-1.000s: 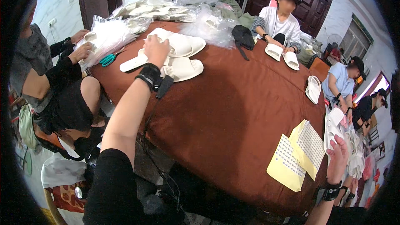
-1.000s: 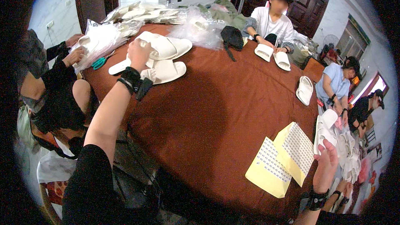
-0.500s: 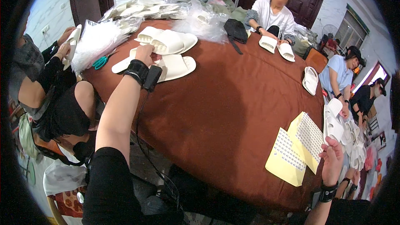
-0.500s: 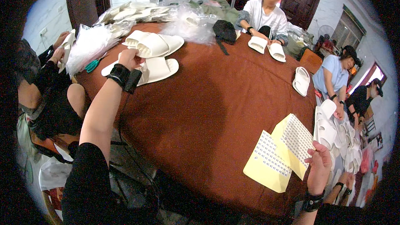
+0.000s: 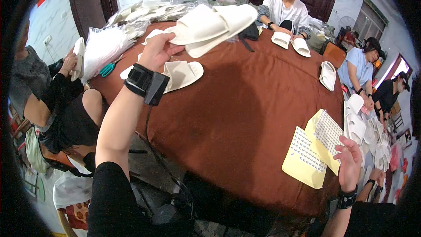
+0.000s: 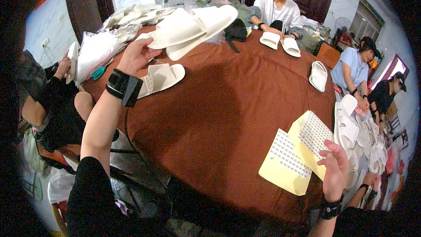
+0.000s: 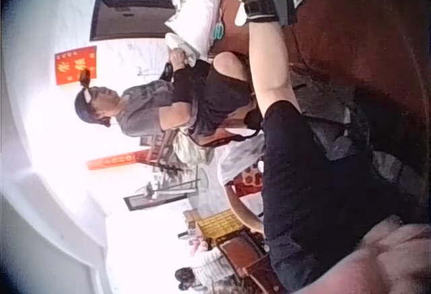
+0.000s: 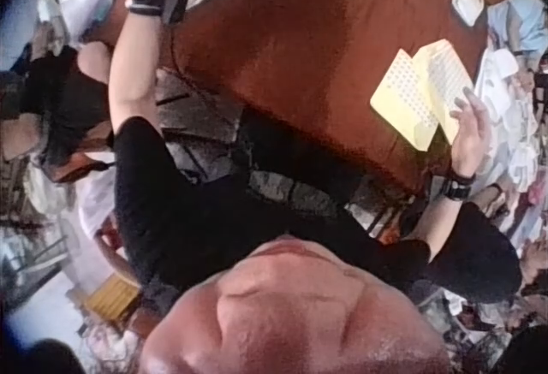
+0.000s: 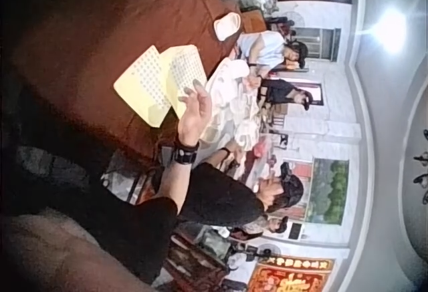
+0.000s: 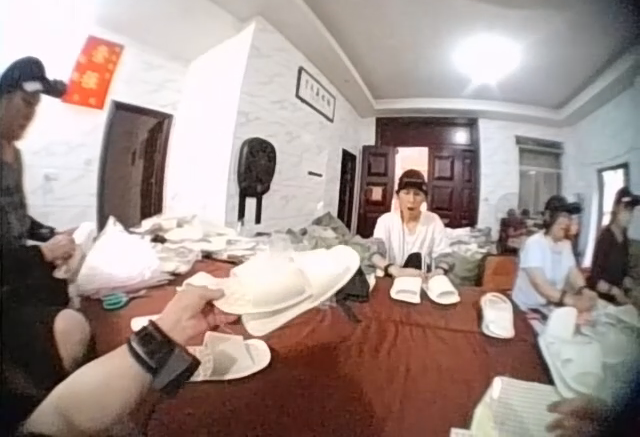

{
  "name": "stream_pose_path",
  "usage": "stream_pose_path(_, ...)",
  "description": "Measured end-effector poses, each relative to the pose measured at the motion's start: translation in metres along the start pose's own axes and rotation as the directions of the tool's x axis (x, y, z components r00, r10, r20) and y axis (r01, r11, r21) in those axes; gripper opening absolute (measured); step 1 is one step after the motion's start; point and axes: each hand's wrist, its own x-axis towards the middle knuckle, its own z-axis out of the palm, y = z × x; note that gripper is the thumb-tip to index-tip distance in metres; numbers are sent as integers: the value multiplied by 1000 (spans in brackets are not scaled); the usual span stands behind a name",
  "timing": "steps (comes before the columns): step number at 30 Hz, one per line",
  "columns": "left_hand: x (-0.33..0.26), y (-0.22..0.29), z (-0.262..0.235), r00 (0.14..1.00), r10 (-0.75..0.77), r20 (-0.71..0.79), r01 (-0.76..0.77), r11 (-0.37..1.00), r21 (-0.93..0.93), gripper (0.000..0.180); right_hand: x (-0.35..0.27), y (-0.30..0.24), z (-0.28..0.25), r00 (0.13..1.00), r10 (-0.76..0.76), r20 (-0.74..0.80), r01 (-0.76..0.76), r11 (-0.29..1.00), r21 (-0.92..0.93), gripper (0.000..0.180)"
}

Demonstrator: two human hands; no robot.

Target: The person is inspecting and labeling a pair of white slippers at a production table.

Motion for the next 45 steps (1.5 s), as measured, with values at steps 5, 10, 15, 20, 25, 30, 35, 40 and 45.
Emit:
stream_pose_path(5,-38,-9,32,970,-33,239,49,997,-61,35,-5,-3,6,998,-1,68,3,1000,-15,21)
stream_pose_path(10,-101,-50,40,886,-159,436,238,962,-132,32,-11,-6,7,995,-19,95,22,1000,-23,22)
stream_pose_path(15,-141,-67,34,850,-425,313,424,903,75,22,-11,-13,13,995,-16,99,17,1000,-10,22)
stream_pose_path(20,-141,-67,28,877,-448,172,418,890,183,25,-4,-15,27,987,41,158,-27,996,-85,23)
stream_pose_path(25,-134,-67,36,908,-343,241,318,938,138,27,13,10,57,953,147,265,-127,988,-92,34)
stream_pose_path(30,-140,-62,32,912,-324,252,308,946,99,33,22,33,86,935,188,301,-170,982,-86,55)
stream_pose_path(35,-143,-63,19,917,-294,268,281,956,84,34,35,36,99,912,292,287,-317,947,44,66)
stream_pose_path(40,-146,-61,13,917,-301,263,289,954,83,34,41,34,107,874,341,346,-418,892,175,38)
stream_pose_path(45,-152,-49,18,925,-233,301,201,970,136,36,42,22,111,874,328,357,-391,913,117,18)
